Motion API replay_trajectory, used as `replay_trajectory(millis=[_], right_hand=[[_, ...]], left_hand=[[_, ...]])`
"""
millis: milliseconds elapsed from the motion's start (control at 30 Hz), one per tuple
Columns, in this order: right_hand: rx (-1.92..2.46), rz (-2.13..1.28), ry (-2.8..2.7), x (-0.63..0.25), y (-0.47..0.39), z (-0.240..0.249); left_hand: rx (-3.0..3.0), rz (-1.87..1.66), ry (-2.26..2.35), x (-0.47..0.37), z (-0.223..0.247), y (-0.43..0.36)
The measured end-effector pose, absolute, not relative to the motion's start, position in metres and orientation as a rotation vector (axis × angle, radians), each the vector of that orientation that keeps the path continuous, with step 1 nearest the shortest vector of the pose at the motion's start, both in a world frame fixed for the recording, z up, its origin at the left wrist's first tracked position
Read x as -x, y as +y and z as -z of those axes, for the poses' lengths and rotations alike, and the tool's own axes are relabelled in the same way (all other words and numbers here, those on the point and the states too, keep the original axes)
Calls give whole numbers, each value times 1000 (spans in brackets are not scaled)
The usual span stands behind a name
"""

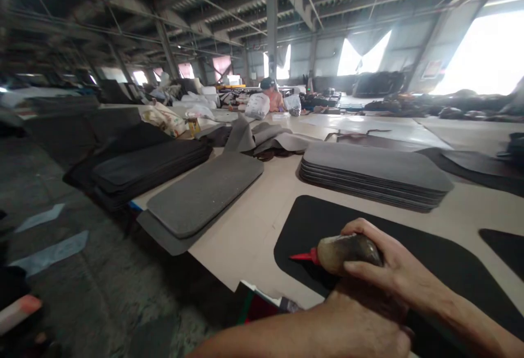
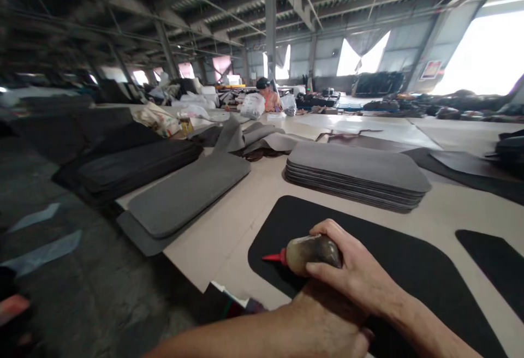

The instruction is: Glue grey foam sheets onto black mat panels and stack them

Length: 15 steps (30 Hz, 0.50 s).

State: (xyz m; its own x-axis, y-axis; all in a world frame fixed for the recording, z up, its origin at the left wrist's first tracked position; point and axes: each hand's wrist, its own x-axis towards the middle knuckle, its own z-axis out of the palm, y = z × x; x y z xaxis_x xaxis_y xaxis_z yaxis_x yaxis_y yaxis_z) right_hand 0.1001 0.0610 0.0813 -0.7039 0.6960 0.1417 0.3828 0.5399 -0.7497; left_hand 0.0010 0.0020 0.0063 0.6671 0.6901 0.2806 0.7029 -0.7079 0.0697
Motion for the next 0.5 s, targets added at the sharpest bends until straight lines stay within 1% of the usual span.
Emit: replay_trajectory(millis=[133,267,400,500], right_hand=[[838,-1016,-2376,-92,62,-78],[798,-996,-2417,-88,62,-81],[787,-988,-2439,-84,64,-86],[777,-987,-2457,-81,67,-90]], left_hand=[[2861,382,-1105,-7,1,8],[2809,557,-1211,-9,9,8],[2856,509,-1199,-5,9,4],[2871,545,-1188,-1,6,1]])
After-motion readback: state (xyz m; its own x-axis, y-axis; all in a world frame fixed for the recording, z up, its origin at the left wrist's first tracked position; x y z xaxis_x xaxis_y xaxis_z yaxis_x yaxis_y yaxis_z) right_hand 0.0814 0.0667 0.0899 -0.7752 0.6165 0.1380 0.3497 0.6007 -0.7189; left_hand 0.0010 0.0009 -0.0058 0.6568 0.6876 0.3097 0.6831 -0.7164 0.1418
